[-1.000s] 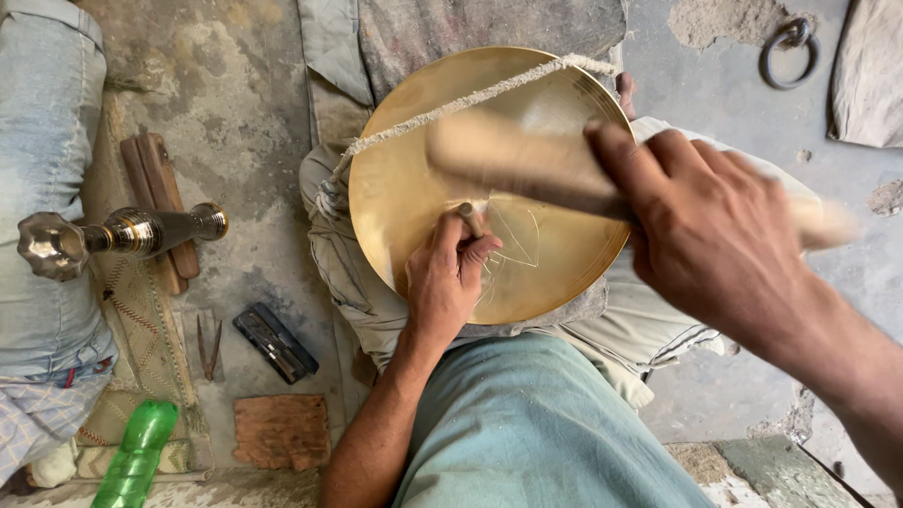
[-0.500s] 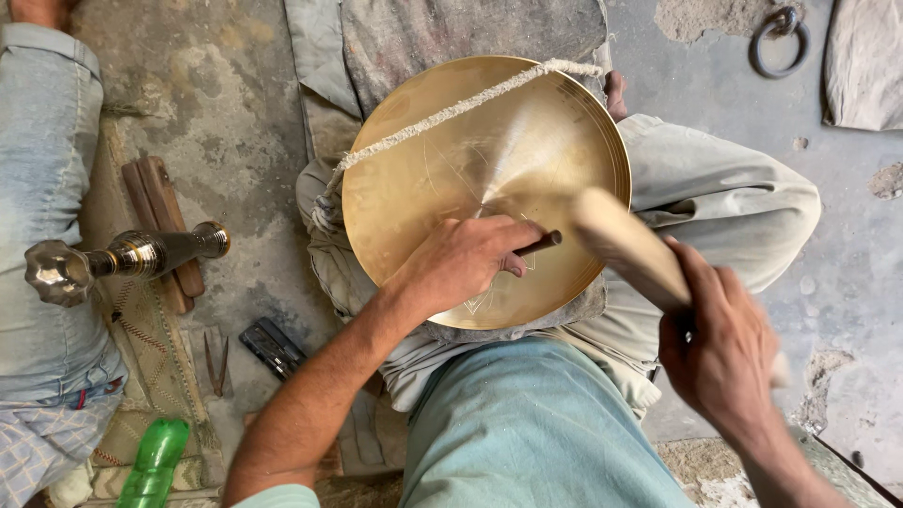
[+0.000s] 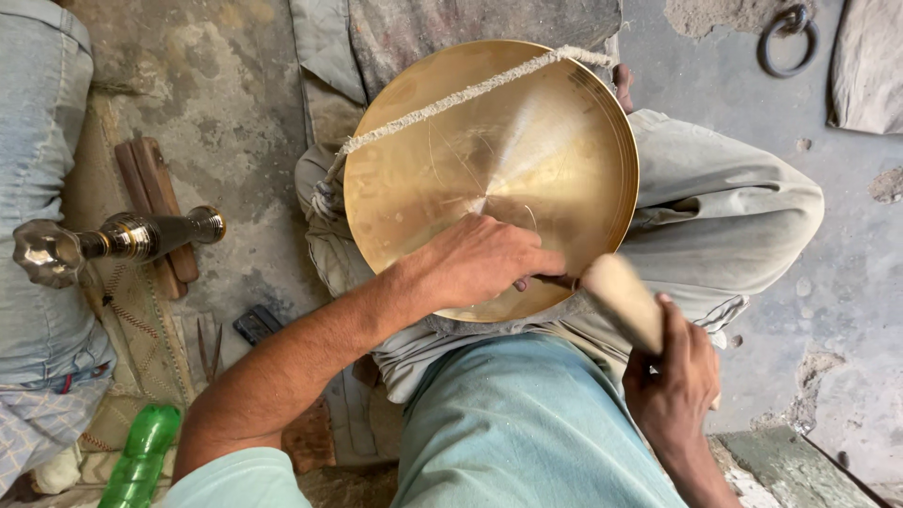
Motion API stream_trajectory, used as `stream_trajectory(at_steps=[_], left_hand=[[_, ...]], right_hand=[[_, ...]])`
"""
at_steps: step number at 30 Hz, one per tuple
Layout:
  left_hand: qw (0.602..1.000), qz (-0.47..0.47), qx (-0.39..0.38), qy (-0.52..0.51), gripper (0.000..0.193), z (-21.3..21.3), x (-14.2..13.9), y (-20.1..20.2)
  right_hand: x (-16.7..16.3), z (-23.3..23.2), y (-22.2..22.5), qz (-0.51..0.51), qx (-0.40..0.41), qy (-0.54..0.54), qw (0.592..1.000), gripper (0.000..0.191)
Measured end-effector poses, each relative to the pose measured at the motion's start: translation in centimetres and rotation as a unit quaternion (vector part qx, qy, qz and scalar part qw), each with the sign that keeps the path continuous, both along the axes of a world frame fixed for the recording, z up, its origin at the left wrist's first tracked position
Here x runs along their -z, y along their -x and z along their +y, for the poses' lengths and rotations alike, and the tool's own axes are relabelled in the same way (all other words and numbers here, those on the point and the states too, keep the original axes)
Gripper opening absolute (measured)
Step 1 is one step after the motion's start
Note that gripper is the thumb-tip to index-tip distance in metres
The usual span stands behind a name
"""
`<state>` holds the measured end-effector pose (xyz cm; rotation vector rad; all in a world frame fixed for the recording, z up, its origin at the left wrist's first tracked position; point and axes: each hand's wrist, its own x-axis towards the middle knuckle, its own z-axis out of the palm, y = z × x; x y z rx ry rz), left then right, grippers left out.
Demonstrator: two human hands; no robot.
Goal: The person sits on the floor with a brass plate resting on their lap, holds a punch against the plate's surface, and strikes the punch with a wooden mallet to emboss a decorative pattern, repeatedly repositioning the punch across the design.
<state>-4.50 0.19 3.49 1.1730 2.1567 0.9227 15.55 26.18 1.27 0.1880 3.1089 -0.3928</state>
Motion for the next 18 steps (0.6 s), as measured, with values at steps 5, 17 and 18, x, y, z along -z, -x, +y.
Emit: stream_trajectory(at_steps=[5, 17, 18], left_hand=[[0.99, -0.021, -0.12, -0.064, 0.036, -0.8, 0.3, 1.0], [0.997, -0.003, -0.079, -0.004, 0.045, -1.1, 0.1, 1.1], [0.997, -0.006, -0.075, -0.004, 0.045, -1.1, 0.1, 1.1]], right_hand=[[0.7, 1.0, 0.7, 0.035, 0.107, 0.235, 0.965, 0.067], [-2.0, 1.8, 3.8, 0.0, 0.148, 0.342, 0.928, 0.055], [-2.2, 1.7, 4.0, -0.009, 0.168, 0.407, 0.898, 0.054]])
